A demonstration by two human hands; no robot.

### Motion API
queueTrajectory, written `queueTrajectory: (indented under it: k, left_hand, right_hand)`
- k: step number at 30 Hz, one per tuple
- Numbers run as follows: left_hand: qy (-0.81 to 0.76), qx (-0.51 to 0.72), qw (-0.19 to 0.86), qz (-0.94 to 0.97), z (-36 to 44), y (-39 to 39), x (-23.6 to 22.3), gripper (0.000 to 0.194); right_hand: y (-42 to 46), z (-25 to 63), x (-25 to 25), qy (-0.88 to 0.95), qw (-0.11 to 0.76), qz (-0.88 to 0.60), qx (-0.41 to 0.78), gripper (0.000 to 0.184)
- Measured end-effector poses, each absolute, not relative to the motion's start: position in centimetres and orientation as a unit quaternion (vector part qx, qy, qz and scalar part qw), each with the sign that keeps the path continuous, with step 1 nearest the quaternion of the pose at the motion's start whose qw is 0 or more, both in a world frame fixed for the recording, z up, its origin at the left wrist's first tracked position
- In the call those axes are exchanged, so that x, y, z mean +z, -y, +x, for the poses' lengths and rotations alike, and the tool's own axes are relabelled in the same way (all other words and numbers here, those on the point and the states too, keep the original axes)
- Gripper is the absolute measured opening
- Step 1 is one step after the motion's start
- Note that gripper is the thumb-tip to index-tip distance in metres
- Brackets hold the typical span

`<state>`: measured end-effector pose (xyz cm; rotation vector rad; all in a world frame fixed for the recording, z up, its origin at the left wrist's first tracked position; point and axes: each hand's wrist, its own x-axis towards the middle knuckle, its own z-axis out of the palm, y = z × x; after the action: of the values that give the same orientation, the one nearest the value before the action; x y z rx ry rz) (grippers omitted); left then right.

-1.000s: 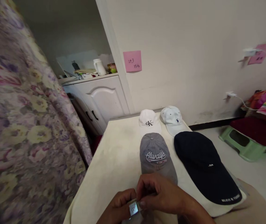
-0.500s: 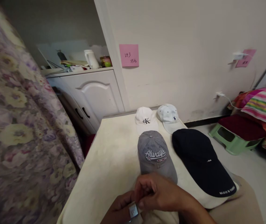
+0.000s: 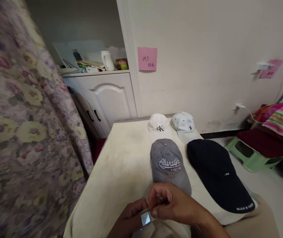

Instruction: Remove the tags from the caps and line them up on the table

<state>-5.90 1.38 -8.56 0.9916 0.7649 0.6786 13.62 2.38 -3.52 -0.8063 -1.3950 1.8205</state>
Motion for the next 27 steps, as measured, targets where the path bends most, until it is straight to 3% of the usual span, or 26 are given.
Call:
queueTrajectory:
  k: [27]
  left_hand:
    - [-0.346, 0.301, 0.731, 0.506, -6.0, -1.5, -8.2, 0.047]
  right_hand:
    - [-2.3, 13.7, -4.7, 0.555, 0.33, -0.34, 0.683, 0.012]
